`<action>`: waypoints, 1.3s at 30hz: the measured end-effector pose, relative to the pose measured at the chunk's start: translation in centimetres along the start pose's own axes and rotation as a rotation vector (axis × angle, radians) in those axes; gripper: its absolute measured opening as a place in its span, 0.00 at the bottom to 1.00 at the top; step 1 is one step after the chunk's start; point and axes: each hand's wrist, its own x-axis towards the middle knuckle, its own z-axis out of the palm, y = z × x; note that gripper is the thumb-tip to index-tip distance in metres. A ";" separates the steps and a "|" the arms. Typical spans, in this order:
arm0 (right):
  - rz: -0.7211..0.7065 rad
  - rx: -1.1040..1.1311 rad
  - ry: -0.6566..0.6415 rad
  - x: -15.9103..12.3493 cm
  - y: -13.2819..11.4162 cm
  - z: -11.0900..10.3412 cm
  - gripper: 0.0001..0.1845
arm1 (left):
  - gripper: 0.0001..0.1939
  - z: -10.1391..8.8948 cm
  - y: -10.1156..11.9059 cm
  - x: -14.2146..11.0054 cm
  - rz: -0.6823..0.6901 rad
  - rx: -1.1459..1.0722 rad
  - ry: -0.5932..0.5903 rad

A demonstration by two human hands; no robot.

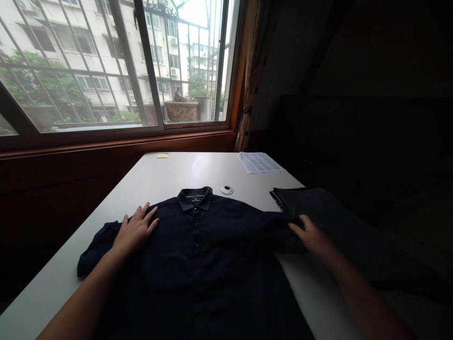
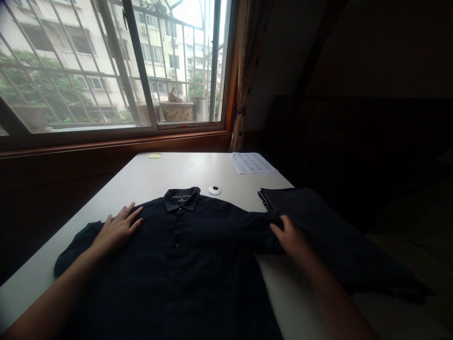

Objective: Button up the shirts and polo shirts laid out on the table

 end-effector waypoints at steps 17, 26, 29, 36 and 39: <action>-0.461 -0.356 -0.084 -3.6 -9.0 2.0 0.29 | 0.27 -1.2 4.3 -1.5 0.372 -0.038 0.058; -0.537 -0.374 -0.401 -3.2 -13.4 11.0 0.43 | 0.32 0.0 5.1 -2.1 0.347 -0.080 -0.065; -0.477 -0.401 -0.369 -0.8 -13.0 11.6 0.43 | 0.33 -0.1 4.9 -1.8 0.286 -0.062 -0.058; -0.427 -0.440 -0.255 2.4 -12.0 12.4 0.41 | 0.34 -0.2 3.4 -1.1 0.066 -0.028 -0.049; -0.431 -0.449 -0.234 2.7 -11.6 12.6 0.40 | 0.35 -0.2 2.8 -0.9 0.027 -0.016 -0.044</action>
